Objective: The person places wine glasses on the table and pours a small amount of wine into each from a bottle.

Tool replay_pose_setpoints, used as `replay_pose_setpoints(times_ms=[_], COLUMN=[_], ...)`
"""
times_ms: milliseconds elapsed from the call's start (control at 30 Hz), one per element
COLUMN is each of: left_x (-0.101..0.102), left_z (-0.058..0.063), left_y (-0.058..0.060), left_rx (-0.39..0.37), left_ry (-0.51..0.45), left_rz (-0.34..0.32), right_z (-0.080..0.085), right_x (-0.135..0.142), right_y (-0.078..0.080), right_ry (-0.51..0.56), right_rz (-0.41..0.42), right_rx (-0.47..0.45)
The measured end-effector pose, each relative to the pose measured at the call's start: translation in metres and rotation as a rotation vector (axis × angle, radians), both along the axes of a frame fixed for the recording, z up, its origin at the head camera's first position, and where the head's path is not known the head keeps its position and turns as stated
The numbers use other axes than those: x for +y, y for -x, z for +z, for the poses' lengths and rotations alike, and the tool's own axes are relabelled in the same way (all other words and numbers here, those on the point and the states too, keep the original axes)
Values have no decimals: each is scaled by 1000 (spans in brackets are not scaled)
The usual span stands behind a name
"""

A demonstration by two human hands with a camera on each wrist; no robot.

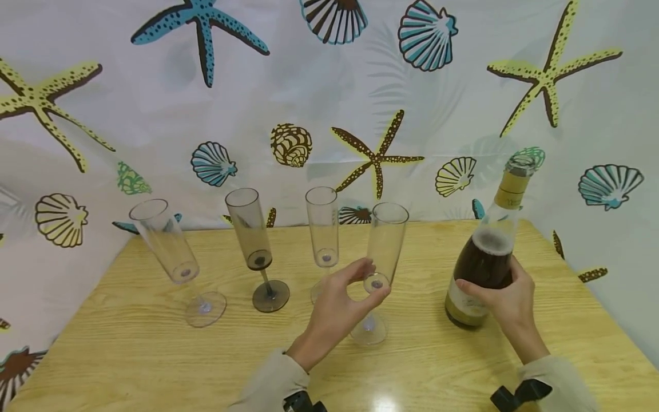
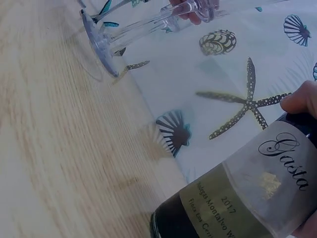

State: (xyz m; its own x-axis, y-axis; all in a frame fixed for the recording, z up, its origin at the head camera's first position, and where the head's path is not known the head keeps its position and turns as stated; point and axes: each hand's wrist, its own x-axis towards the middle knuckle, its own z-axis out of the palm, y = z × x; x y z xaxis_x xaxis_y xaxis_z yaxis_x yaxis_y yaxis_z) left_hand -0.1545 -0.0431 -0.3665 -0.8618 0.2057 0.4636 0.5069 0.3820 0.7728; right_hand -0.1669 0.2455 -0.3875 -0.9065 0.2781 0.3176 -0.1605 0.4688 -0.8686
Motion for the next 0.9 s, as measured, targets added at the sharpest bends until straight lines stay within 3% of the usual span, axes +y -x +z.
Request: replay_pose_setpoints(times_ms=[433, 567, 900], left_x=[-27, -31, -47], left_z=[-6, -3, -2], left_y=[-16, -21, -32], left_rx=[97, 107, 237], left_ry=[27, 35, 84], left_rz=[18, 8, 13], right_z=[17, 20, 22], right_x=[-5, -4, 2], right_y=[-23, -29, -33], right_ry=[-301, -343, -487], right_rz=[95, 77, 75], right_rx=[244, 289, 426])
